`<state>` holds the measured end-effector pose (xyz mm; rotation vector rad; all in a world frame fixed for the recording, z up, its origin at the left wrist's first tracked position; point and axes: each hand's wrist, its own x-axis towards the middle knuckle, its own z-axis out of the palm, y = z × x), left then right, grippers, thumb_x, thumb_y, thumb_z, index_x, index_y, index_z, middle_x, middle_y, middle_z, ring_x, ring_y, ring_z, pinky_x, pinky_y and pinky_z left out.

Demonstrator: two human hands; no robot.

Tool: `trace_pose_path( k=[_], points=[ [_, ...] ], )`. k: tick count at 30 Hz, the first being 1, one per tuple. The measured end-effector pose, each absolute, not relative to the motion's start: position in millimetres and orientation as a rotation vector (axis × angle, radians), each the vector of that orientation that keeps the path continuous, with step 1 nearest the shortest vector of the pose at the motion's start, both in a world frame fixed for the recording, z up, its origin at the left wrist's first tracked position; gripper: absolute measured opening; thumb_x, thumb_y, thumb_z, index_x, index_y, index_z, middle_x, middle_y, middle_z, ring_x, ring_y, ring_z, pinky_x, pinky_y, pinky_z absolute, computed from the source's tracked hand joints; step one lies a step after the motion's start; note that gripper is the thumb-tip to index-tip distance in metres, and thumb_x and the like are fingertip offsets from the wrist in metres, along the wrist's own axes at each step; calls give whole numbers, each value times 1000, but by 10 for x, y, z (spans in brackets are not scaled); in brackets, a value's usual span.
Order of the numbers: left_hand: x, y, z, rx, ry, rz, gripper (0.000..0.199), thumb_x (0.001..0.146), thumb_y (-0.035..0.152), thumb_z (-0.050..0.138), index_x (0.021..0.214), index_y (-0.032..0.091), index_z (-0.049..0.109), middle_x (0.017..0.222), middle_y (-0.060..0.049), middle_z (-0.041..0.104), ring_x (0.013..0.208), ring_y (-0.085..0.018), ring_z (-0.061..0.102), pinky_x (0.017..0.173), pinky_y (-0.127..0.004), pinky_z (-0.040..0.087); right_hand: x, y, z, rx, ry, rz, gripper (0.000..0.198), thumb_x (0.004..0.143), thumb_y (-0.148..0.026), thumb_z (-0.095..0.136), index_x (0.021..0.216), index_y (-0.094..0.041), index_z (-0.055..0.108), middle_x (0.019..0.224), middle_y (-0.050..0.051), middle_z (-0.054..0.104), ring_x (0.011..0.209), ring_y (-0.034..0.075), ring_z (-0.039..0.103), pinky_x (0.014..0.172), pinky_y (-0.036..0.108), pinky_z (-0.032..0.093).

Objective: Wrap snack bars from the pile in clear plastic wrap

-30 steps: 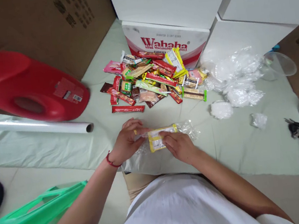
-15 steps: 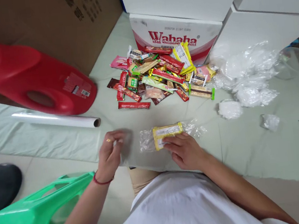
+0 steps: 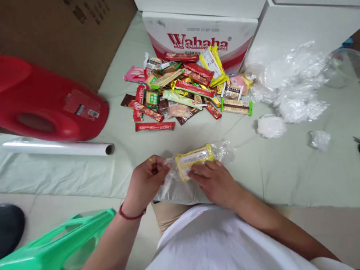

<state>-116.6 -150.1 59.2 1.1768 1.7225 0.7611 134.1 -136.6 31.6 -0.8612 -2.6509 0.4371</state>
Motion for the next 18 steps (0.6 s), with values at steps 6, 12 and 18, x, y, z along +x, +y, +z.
trace_pose_path(
  k=[6,12,18],
  points=[
    [-577,-1423,492,1362,1701,832,26,99,34,48,98,19,70,92,-7,76,86,-20,73,78,-30,56,1304,-1320,385,-844,-2606,600,42,97,-12,59,136,-22,69,143,12,68,104,27,63,87,44,50],
    [-397,-1640,225,2025,1938,578,39,105,26,43,136,18,65,103,-10,70,85,-22,68,65,-30,49,1842,-1186,583,-1180,-1909,920,22,106,-30,54,115,-25,73,98,5,77,88,19,70,81,35,55],
    [-402,-1711,94,2268,1898,644,41,107,28,44,144,20,58,97,-8,66,90,-23,63,70,-31,50,2143,-785,520,-1810,-1437,905,51,97,-67,55,114,-20,67,85,3,71,70,18,60,68,32,48]
  ],
)
